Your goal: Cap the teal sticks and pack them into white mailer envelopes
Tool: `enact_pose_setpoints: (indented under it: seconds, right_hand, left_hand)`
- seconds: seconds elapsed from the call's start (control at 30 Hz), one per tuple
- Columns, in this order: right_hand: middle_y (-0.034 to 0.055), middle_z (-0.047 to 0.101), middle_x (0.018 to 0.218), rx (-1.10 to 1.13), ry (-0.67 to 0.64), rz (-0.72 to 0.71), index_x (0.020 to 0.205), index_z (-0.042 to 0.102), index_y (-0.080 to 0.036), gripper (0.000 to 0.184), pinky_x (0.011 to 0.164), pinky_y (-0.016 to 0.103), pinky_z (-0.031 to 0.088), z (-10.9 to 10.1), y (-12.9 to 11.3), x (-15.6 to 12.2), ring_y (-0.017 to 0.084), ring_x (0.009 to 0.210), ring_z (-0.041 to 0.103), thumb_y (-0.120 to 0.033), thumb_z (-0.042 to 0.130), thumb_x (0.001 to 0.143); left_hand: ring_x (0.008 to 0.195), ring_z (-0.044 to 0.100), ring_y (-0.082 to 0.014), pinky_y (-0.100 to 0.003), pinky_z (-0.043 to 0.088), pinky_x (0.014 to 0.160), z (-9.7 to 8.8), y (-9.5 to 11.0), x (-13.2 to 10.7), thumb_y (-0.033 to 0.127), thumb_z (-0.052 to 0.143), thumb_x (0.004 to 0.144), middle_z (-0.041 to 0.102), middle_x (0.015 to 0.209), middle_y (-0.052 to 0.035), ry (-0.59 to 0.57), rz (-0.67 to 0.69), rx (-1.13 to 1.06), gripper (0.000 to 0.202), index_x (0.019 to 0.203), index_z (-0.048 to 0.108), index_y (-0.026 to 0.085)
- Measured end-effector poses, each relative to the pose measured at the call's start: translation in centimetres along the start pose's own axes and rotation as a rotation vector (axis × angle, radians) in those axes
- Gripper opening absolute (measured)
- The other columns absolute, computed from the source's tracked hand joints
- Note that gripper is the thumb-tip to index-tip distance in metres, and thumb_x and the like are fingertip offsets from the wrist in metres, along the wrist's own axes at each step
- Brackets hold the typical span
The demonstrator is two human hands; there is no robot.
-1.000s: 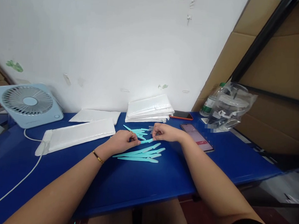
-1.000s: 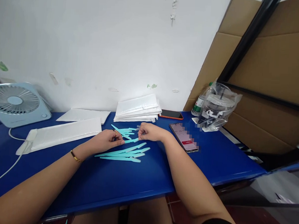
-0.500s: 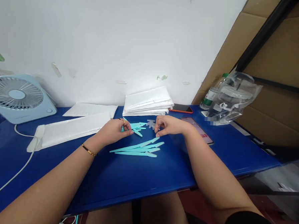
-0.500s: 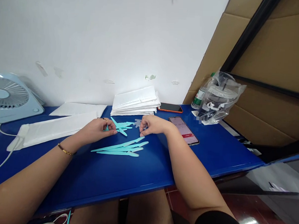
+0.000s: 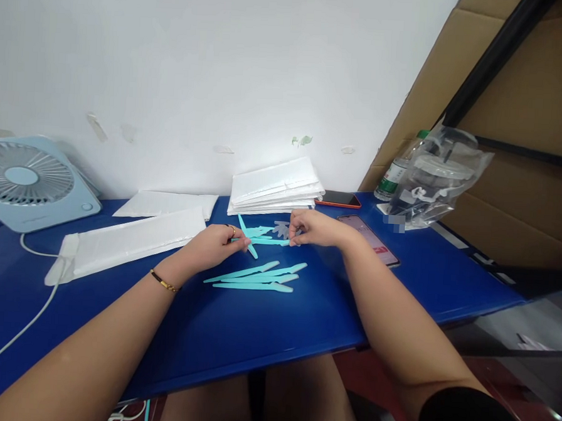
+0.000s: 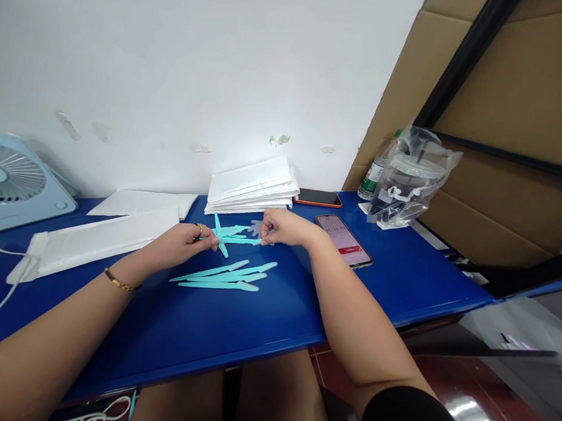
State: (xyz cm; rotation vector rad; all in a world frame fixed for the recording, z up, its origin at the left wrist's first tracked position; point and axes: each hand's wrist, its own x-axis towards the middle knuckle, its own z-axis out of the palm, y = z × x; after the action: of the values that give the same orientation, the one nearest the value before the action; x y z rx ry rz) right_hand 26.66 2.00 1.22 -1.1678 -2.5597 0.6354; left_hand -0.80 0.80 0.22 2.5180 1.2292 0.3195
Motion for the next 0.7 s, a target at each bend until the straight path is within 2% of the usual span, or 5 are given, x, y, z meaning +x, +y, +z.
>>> enact_pose_setpoints:
  seconds: [0.2, 0.3, 0.4, 0.47, 0.7]
  right_hand:
    - [0.0034, 0.054, 0.083, -0.082, 0.110, 0.087, 0.072, 0.068, -0.016, 0.013, 0.063, 0.023, 0.037, -0.4, 1.5, -0.1, 0.014, 0.072, 0.051, -0.029, 0.067, 0.071]
    - [0.0034, 0.055, 0.084, -0.114, 0.177, 0.133, 0.075, 0.068, -0.017, 0.014, 0.065, 0.023, 0.038, -0.4, 1.9, -0.1, 0.014, 0.074, 0.051, -0.029, 0.070, 0.068]
    - [0.0033, 0.056, 0.085, -0.078, 0.194, 0.090, 0.080, 0.069, -0.017, 0.014, 0.065, 0.023, 0.038, -0.2, 1.0, -0.1, 0.014, 0.074, 0.052, -0.028, 0.068, 0.071]
    - [0.0030, 0.056, 0.085, -0.019, 0.138, 0.018, 0.082, 0.069, -0.018, 0.014, 0.064, 0.023, 0.038, 0.1, -0.1, 0.1, 0.013, 0.073, 0.052, -0.028, 0.066, 0.073]
    - [0.0028, 0.055, 0.081, -0.003, -0.100, -0.186, 0.084, 0.070, -0.018, 0.019, 0.062, 0.023, 0.039, 2.2, -3.5, 1.1, 0.013, 0.071, 0.050, -0.031, 0.071, 0.070]
  left_hand:
    - [0.074, 0.056, -0.0172, -0.028, 0.041, 0.068, -1.3, -2.0, -0.2, 0.052, 0.032, 0.086, 0.064, 0.084, -0.0009, 0.006, -0.072, 0.091, 0.045, 0.076, 0.064, 0.023]
    - [0.096, 0.055, -0.0241, -0.034, 0.043, 0.080, -1.3, -2.7, -0.3, 0.057, 0.043, 0.079, 0.062, 0.107, -0.0048, 0.053, -0.077, 0.184, 0.043, 0.100, 0.063, 0.024]
    - [0.126, 0.034, -0.0313, -0.043, 0.033, 0.099, -0.4, -2.6, 0.1, 0.059, 0.055, 0.070, 0.041, 0.138, -0.0087, 0.102, 0.030, 0.248, 0.073, 0.132, 0.040, 0.024]
    - [0.133, 0.022, -0.0314, -0.048, 0.022, 0.106, 0.3, -2.4, 0.5, 0.058, 0.053, 0.073, 0.032, 0.146, -0.0063, 0.059, 0.102, 0.246, 0.075, 0.138, 0.032, 0.027]
    - [0.108, 0.051, -0.0256, -0.040, 0.037, 0.093, 1.2, -2.0, 1.4, 0.054, 0.044, 0.082, 0.060, 0.115, -0.0067, 0.083, 0.057, 0.238, 0.048, 0.117, 0.056, 0.024]
